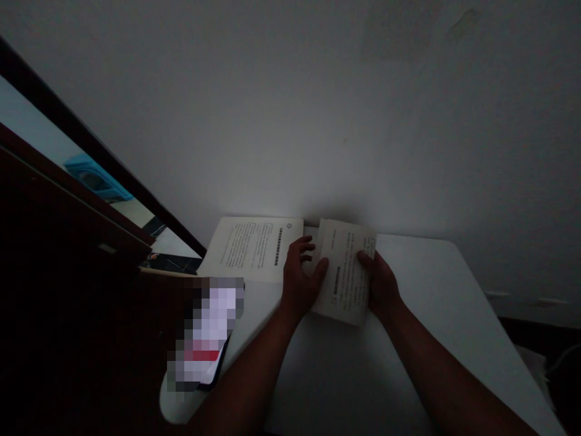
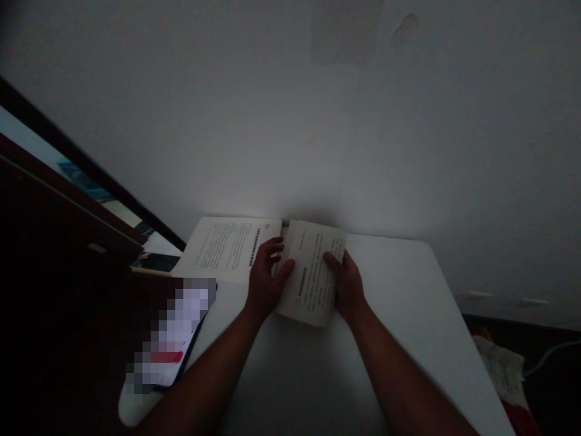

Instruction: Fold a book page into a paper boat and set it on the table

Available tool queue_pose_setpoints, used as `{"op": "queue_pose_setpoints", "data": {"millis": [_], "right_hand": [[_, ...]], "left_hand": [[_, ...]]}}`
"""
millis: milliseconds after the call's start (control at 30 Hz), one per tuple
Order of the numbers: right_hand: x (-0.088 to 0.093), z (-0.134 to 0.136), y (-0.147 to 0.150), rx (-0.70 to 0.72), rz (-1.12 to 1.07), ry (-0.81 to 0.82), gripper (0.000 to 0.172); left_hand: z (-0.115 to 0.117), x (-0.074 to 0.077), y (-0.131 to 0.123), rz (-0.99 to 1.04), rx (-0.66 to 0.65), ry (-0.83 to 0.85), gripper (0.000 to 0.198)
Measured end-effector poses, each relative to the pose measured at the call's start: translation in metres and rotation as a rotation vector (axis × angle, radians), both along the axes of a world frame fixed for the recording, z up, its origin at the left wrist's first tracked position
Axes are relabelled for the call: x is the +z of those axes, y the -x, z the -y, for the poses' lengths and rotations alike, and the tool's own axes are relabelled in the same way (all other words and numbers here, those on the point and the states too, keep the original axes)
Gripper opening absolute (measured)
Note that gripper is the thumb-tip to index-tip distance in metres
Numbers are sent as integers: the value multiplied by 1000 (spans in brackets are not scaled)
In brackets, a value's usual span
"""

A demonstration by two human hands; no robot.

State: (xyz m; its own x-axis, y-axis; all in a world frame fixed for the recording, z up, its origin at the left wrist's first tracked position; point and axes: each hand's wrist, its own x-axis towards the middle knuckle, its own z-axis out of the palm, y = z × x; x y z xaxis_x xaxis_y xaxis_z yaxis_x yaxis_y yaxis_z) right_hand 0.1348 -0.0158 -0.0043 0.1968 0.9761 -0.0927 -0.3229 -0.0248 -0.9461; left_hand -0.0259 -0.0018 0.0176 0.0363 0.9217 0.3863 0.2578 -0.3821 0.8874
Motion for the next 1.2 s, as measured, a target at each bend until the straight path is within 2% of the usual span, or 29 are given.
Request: {"op": "queue_pose_setpoints", "data": {"millis": [133, 200, 300, 433, 567, 767, 1033, 1200], "right_hand": [[2, -2, -4, -63, 46, 44, 41], [5, -1, -6, -90, 65, 69, 41], [8, 4, -10, -88, 136, 86, 40], [11, 15, -15, -80, 223, 121, 41], [12, 21, -22, -40, 151, 118, 39], [6, 24, -31, 57, -9, 82, 35], [7, 27, -30, 46, 64, 89, 38], [8, 26, -31, 39, 84, 101, 40]], "left_hand": [[-4, -4, -4, 294, -133, 333, 50], [-5, -3, -5, 358, -177, 426, 46], [-5, -3, -7, 319, -213, 488, 31], [-3, -8, -10, 185, -230, 513, 29], [-1, -13, -13, 99, -199, 493, 36], [-1, -14, -14, 137, -219, 495, 37], [2, -11, -16, 195, -185, 486, 33], [2, -13, -16, 175, -178, 479, 33]]}}
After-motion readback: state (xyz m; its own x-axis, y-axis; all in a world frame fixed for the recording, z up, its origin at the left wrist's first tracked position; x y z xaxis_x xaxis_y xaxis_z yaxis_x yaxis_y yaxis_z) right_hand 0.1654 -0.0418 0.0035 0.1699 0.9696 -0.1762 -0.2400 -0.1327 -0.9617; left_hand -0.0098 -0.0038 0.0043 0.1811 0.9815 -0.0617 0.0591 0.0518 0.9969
